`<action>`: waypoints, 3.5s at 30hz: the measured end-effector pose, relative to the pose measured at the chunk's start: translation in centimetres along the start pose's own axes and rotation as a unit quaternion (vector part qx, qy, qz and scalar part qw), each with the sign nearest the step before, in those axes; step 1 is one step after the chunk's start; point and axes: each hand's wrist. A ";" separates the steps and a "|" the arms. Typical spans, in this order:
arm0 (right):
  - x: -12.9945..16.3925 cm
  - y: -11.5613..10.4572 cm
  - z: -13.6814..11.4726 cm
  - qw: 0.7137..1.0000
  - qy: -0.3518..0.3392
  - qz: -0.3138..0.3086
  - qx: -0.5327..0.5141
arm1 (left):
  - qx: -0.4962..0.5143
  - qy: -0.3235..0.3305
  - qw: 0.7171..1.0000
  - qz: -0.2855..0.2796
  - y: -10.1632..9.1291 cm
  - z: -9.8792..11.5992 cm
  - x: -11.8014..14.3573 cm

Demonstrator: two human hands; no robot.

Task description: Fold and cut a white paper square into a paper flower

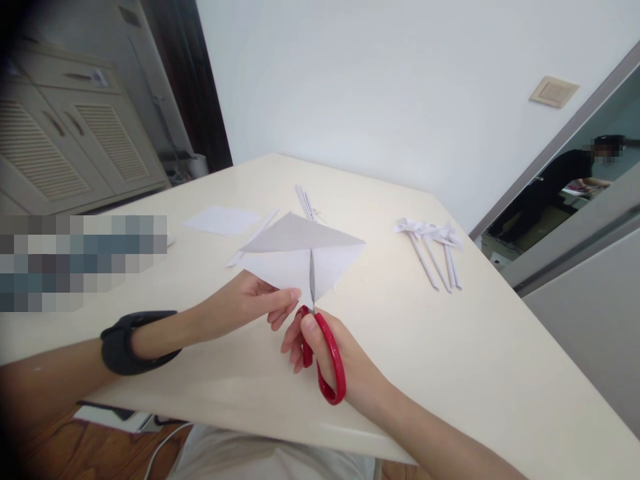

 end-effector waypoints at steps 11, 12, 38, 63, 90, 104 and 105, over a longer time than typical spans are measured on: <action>0.1 0.3 -0.6 1.000 0.025 -0.017 0.004 | -0.021 0.019 0.998 0.056 -0.4 -0.1 -0.1; 0.1 0.3 -0.5 1.000 0.025 -0.015 0.008 | -0.025 0.018 0.997 0.067 -0.4 -0.2 -0.1; 0.2 0.3 -0.2 1.000 0.018 0.011 0.012 | -0.022 -0.036 0.997 0.066 -0.1 0.5 0.2; 0.1 0.2 0.0 0.999 -0.007 0.014 -0.030 | -0.001 -0.063 0.997 0.035 0.0 0.2 -0.1; 0.0 0.2 -0.5 0.999 0.008 0.032 0.000 | 0.013 -0.043 0.998 0.040 0.8 0.1 -0.5; -0.2 0.1 -0.1 0.999 0.020 0.039 -0.006 | 0.001 -0.060 0.998 0.028 0.7 -0.1 -0.6; -0.2 0.1 0.0 0.999 0.024 0.040 -0.005 | -0.003 -0.059 0.998 0.036 0.7 0.0 -0.5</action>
Point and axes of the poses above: each hand's wrist, its own x-axis away from the middle knuckle, its own y-axis out of the palm, z = x × y, and after that the axes turned 13 degrees about -z, right-handed
